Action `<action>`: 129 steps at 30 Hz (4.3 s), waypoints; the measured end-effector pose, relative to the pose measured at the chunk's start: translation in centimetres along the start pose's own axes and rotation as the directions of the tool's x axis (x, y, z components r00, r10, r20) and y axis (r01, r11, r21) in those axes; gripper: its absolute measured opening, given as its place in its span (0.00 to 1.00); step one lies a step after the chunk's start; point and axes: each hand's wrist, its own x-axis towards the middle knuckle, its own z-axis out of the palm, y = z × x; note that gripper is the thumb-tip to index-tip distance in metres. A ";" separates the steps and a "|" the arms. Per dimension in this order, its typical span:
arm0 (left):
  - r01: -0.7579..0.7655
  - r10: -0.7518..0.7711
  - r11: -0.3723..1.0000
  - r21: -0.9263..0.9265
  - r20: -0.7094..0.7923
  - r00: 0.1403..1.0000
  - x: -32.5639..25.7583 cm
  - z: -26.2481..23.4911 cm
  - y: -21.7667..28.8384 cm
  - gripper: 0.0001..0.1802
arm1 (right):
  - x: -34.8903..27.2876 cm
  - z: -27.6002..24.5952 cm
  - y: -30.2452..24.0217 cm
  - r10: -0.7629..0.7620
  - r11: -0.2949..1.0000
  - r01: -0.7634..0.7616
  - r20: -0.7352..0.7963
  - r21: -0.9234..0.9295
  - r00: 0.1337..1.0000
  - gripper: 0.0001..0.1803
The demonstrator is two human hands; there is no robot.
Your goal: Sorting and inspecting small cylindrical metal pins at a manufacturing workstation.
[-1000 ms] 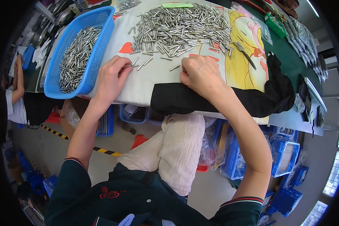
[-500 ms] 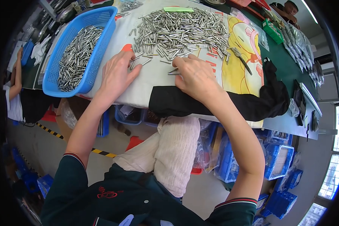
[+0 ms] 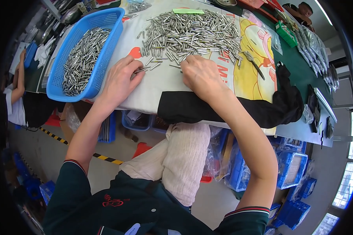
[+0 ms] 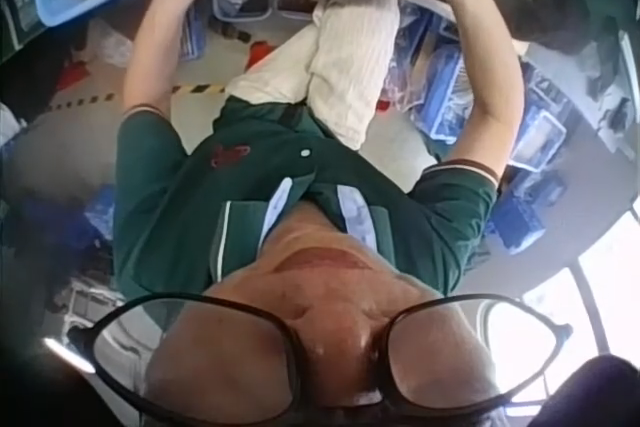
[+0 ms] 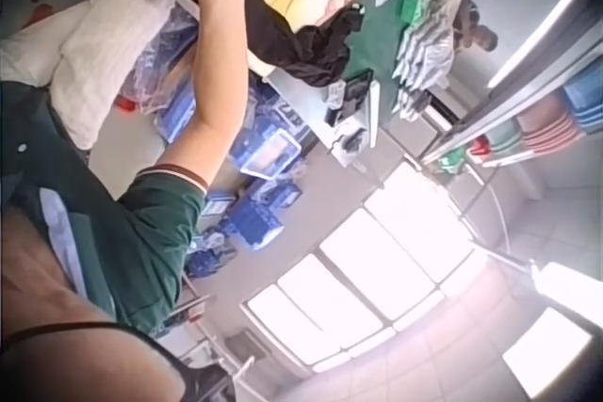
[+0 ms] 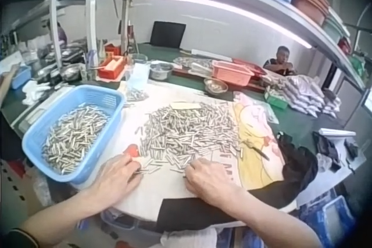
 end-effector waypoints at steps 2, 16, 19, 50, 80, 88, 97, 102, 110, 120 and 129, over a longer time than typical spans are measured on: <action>-0.020 0.020 0.999 0.034 -0.006 1.000 0.2 0.2 0.1 0.08 | 0.9 -0.3 -0.1 0.028 0.998 -0.028 0.008 -0.060 1.000 0.03; -0.156 0.119 0.954 0.256 0.156 0.981 1.4 0.2 0.0 0.04 | 3.5 1.4 -1.0 0.098 0.994 -0.096 0.028 -0.043 0.995 0.04; -0.160 0.137 0.960 0.229 0.115 0.984 1.4 0.1 0.0 0.03 | 3.4 1.5 -1.2 0.096 0.995 -0.096 0.010 -0.042 0.995 0.04; -0.317 0.210 0.859 0.402 0.289 0.934 1.2 -0.1 1.0 0.08 | 2.9 -0.4 -3.4 0.127 0.968 -0.074 0.213 -0.238 0.969 0.04; -0.255 0.243 0.958 -0.131 -0.105 0.964 4.3 -0.6 4.3 0.08 | 1.0 1.7 5.6 0.365 0.919 -0.125 -0.688 0.374 0.627 0.06; -0.091 -0.121 0.725 -0.682 -0.256 0.959 12.9 6.3 7.8 0.04 | 0.8 1.3 4.9 0.332 0.920 -0.050 -0.709 0.388 0.622 0.07; -0.126 -0.143 0.621 -0.773 -0.270 0.952 12.4 8.5 7.3 0.04 | 1.0 1.5 5.3 0.378 0.898 -0.053 -0.705 0.437 0.601 0.09; -0.105 -0.148 0.602 -0.792 -0.239 0.960 12.2 8.5 7.4 0.05 | 0.9 1.1 5.0 0.421 0.874 -0.079 -0.665 0.480 0.617 0.09; -0.039 -0.209 0.529 -0.848 -0.175 0.962 12.1 8.6 7.9 0.05 | 0.7 1.2 4.9 0.477 0.840 -0.105 -0.633 0.532 0.610 0.07; 0.126 -0.280 0.349 -0.929 0.025 0.960 12.3 8.7 7.5 0.06 | 0.6 1.5 5.0 0.580 0.759 -0.203 -0.501 0.619 0.642 0.05; 0.221 -0.326 0.273 -0.936 0.126 0.937 12.3 8.7 7.4 0.07 | 0.4 1.4 5.3 0.672 0.625 -0.271 -0.327 0.732 0.665 0.06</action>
